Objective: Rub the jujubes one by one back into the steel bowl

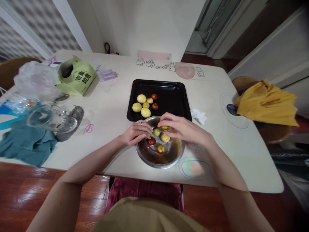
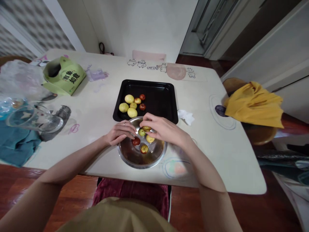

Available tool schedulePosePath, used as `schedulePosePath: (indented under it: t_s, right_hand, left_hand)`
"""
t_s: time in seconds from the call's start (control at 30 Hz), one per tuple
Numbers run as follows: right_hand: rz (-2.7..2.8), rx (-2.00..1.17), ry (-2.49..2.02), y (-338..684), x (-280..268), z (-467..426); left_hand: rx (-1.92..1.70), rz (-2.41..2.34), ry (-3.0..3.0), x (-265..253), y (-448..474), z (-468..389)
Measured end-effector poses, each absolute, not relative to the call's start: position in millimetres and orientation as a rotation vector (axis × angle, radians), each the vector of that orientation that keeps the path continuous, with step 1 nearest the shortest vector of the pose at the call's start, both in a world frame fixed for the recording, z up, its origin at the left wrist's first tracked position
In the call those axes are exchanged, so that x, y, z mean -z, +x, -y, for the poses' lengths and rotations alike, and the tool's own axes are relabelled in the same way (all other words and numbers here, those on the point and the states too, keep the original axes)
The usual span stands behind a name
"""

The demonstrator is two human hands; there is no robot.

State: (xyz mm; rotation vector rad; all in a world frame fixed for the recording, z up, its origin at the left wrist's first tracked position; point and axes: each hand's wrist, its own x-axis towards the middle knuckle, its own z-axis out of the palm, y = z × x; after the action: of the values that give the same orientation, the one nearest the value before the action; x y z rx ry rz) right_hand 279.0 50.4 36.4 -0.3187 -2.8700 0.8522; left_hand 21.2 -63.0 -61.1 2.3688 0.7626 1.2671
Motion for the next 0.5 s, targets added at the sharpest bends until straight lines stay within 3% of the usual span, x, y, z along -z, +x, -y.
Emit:
schedulePosePath:
  t_s: [0.5]
  right_hand:
    - [3.104, -0.988, -0.147, 270, -32, -29]
  left_hand:
    - [-1.222, -0.771, 2.356, 57, 20, 64]
